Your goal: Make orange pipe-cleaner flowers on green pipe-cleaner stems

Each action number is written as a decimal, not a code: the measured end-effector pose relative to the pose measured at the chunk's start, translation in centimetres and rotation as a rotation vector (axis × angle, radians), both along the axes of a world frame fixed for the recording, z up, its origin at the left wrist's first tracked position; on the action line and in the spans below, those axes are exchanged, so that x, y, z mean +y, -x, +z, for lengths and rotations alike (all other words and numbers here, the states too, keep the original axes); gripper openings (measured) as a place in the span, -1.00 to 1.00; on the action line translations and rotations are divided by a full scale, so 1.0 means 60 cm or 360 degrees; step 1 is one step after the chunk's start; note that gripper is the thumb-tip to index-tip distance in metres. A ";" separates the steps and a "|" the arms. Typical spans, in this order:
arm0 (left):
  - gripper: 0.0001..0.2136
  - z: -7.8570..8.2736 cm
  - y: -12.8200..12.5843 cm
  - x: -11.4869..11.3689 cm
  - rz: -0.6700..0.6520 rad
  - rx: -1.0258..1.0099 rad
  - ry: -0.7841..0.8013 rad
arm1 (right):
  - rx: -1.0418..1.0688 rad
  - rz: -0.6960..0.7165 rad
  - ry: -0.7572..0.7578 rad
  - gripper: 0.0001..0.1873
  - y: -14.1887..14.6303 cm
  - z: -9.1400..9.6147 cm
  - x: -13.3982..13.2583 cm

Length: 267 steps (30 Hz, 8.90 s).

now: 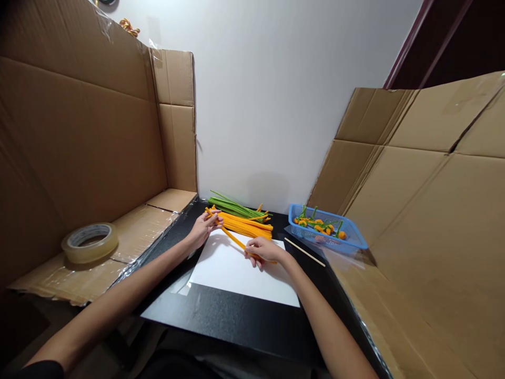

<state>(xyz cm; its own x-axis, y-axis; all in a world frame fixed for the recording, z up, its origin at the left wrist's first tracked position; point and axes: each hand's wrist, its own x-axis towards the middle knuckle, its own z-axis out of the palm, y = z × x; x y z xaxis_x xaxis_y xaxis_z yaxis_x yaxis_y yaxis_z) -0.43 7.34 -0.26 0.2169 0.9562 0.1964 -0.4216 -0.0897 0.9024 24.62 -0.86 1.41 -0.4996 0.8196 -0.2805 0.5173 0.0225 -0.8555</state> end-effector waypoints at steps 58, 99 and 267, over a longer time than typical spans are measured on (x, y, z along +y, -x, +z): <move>-0.70 0.033 -0.033 -0.113 0.0554 0.1141 -0.1533 | 0.1117 -0.1046 -0.0910 -0.69 0.073 0.042 -0.029; -0.91 0.041 -0.031 -0.110 0.0556 0.0762 -0.1650 | 0.0858 -0.0825 -0.1062 -0.70 0.107 0.038 -0.056; -0.80 0.050 -0.018 -0.103 0.0429 0.1436 -0.2179 | 0.0629 -0.0646 -0.0276 -0.78 0.072 0.054 -0.044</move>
<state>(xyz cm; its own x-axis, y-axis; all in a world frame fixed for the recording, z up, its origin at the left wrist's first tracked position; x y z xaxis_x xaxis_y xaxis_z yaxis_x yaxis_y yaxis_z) 0.67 1.16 2.75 0.5879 0.2194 0.7786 0.3164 -0.9482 0.0282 20.31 -3.48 4.63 -0.1758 0.9843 0.0184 0.1565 0.0464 -0.9866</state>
